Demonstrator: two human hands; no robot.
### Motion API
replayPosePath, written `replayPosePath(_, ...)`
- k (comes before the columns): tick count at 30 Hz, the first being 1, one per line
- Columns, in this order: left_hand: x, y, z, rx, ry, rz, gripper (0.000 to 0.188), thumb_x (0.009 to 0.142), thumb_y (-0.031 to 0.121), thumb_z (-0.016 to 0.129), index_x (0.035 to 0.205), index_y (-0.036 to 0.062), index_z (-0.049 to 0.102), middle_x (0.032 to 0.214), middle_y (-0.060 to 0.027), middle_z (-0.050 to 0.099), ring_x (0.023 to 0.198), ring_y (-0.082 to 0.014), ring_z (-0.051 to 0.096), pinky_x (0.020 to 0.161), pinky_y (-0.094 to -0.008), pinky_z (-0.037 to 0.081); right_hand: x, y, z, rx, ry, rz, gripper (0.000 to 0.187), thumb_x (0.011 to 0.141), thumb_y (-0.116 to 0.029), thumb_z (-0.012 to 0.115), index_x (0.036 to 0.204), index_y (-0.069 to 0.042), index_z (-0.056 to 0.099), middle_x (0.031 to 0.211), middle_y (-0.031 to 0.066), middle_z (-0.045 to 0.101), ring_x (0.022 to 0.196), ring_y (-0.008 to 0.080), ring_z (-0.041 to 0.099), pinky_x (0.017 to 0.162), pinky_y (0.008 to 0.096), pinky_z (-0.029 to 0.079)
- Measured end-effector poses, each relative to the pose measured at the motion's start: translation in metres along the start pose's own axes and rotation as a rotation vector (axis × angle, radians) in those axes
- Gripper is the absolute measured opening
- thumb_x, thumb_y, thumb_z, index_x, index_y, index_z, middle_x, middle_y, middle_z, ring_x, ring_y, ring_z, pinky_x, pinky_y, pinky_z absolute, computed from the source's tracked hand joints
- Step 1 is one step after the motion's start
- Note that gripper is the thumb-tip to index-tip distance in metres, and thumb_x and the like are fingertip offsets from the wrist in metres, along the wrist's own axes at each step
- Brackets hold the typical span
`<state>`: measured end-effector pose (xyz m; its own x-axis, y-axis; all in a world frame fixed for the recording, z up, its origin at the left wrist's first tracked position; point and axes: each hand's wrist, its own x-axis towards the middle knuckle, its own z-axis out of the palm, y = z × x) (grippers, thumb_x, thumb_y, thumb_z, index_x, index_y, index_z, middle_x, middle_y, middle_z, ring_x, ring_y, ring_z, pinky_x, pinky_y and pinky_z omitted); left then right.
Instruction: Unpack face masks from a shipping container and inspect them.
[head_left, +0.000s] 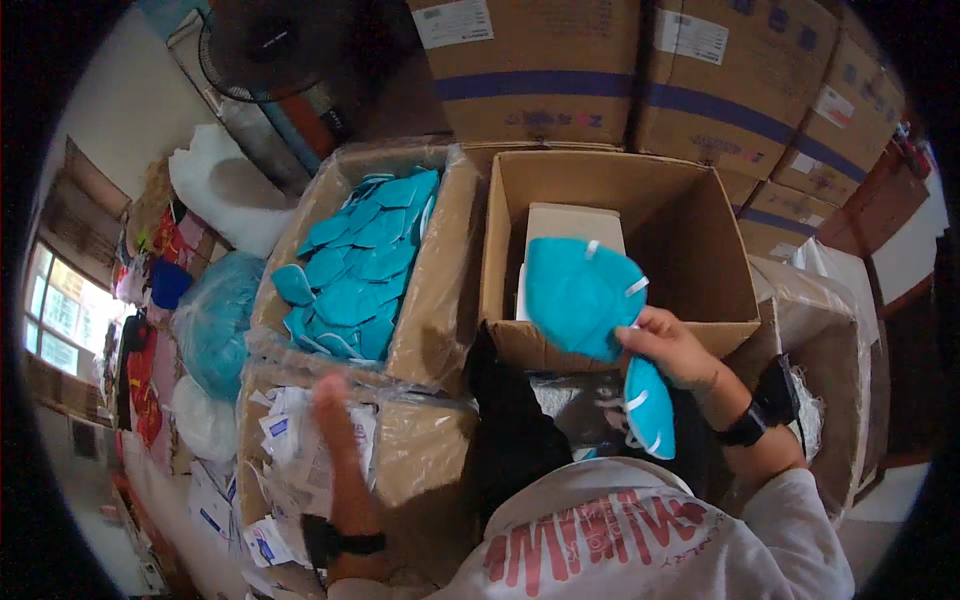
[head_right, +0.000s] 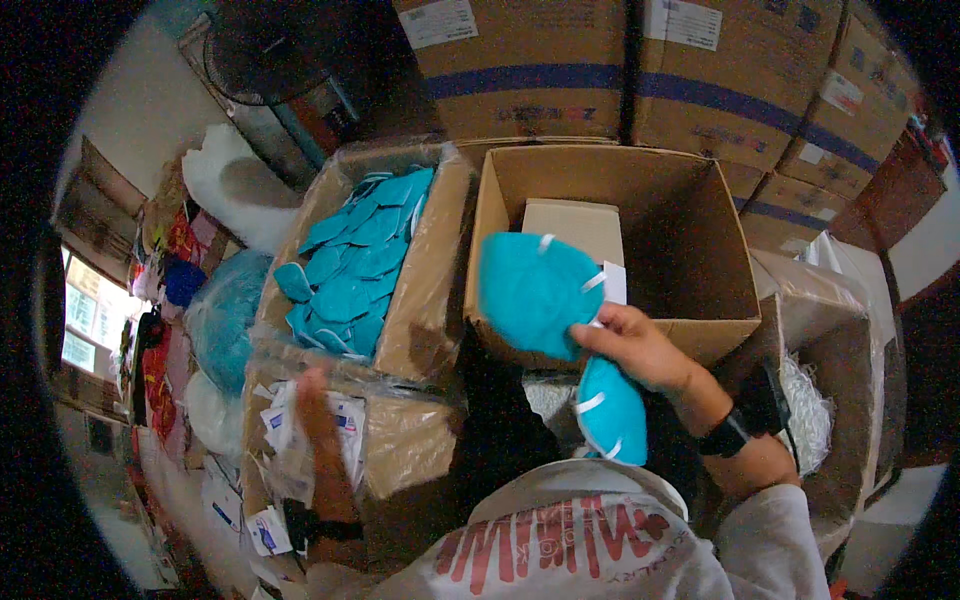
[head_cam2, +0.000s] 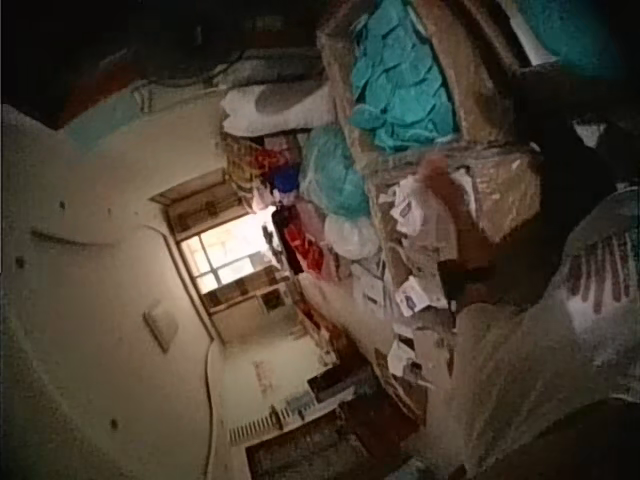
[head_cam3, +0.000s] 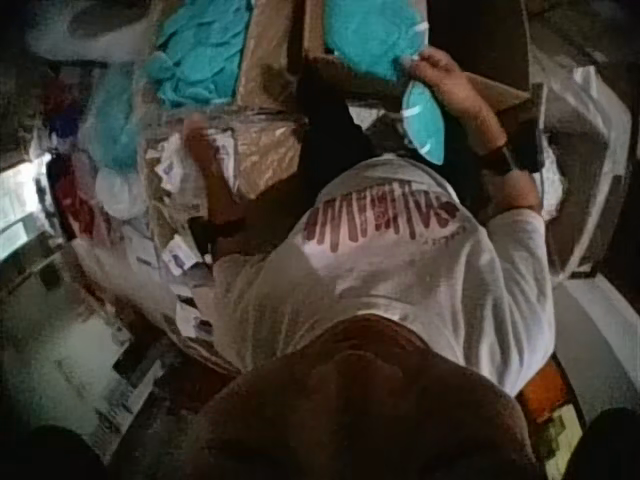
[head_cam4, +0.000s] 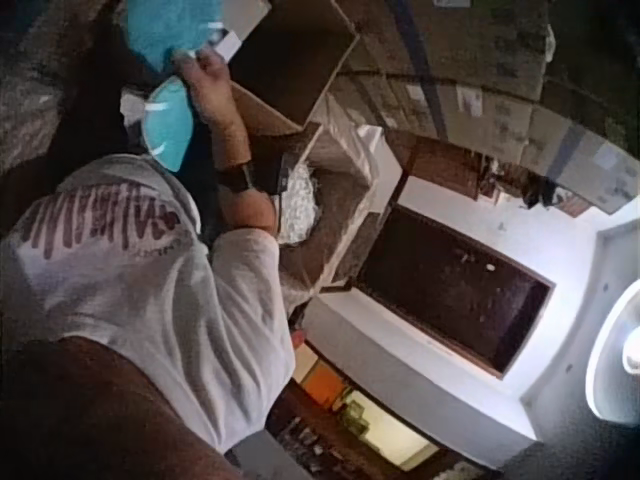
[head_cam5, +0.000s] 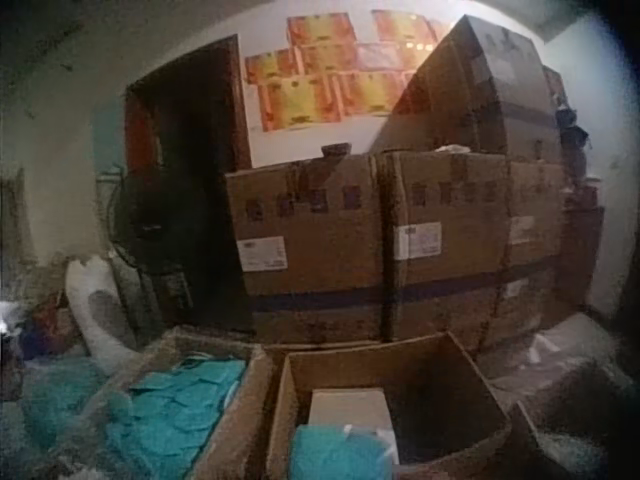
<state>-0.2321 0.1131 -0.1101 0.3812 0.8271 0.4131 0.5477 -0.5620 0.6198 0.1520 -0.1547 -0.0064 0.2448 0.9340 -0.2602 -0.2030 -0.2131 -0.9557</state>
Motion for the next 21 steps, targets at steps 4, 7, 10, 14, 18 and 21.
replayPosePath(4, -0.004, 0.185, 0.092, -1.439, -0.772, -0.275, 0.067, 0.083, 0.049, 0.049, 0.128, 0.0030, 0.032, 0.123, -0.0094, 0.043, 0.108, -0.0206, 0.046, 0.092, -0.0370, 0.037, -0.002, -0.001, 0.024, -0.015, -0.194, 0.000, 0.019, 0.086, -0.023, 0.055, 0.094, -0.006, 0.057, 0.076, -0.0019, 0.056, 0.066, 0.0049, 0.052, 0.059, 0.0206, 0.044)
replayPosePath(7, 0.001, 0.239, 0.124, -1.328, -0.512, -0.635, 0.051, 0.085, 0.034, 0.053, 0.123, 0.0030, 0.038, 0.116, -0.0077, 0.048, 0.104, -0.0185, 0.048, 0.089, -0.0352, 0.038, -0.004, 0.026, 0.008, 0.037, 0.041, -0.091, 0.026, 0.088, -0.022, 0.052, 0.109, -0.008, 0.050, 0.085, -0.0009, 0.054, 0.073, 0.0055, 0.050, 0.063, 0.0202, 0.044)
replayPosePath(10, 0.002, 0.245, 0.133, -1.249, -0.273, -0.703, 0.039, 0.088, 0.024, 0.049, 0.119, 0.0014, 0.042, 0.116, -0.0090, 0.049, 0.107, -0.0204, 0.047, 0.093, -0.0350, 0.036, -0.008, 0.047, -0.040, 0.372, 0.689, -0.108, 0.032, 0.089, -0.031, 0.046, 0.113, -0.009, 0.045, 0.097, 0.0035, 0.052, 0.086, 0.0139, 0.051, 0.072, 0.0303, 0.047)
replayPosePath(14, -0.023, 0.249, 0.135, -1.225, -0.311, -0.791, 0.039, 0.087, 0.021, 0.051, 0.119, 0.0001, 0.042, 0.118, -0.0103, 0.048, 0.109, -0.0218, 0.046, 0.094, -0.0359, 0.035, -0.026, 0.097, -0.097, 0.807, 0.661, -0.096, 0.040, 0.089, -0.039, 0.042, 0.117, -0.010, 0.044, 0.111, 0.0072, 0.049, 0.100, 0.0197, 0.049, 0.083, 0.0383, 0.044)
replayPosePath(18, -0.044, 0.249, 0.138, -1.310, -0.462, -0.931, 0.039, 0.087, 0.020, 0.051, 0.121, 0.0020, 0.042, 0.119, -0.0091, 0.048, 0.110, -0.0225, 0.046, 0.093, -0.0366, 0.035, -0.012, 0.080, -0.065, 0.772, 0.616, -0.174, 0.033, 0.091, -0.034, 0.041, 0.112, -0.008, 0.047, 0.103, 0.0064, 0.053, 0.093, 0.0180, 0.052, 0.081, 0.0359, 0.045)
replayPosePath(21, -0.049, 0.260, 0.138, -1.358, -0.558, -0.924, 0.044, 0.089, 0.032, 0.046, 0.124, 0.0056, 0.039, 0.124, -0.0077, 0.045, 0.113, -0.0217, 0.043, 0.095, -0.0370, 0.034, -0.007, 0.068, -0.025, 0.732, 0.574, -0.090, 0.027, 0.089, -0.025, 0.046, 0.110, -0.007, 0.048, 0.101, 0.0049, 0.053, 0.091, 0.0147, 0.051, 0.079, 0.0317, 0.044)
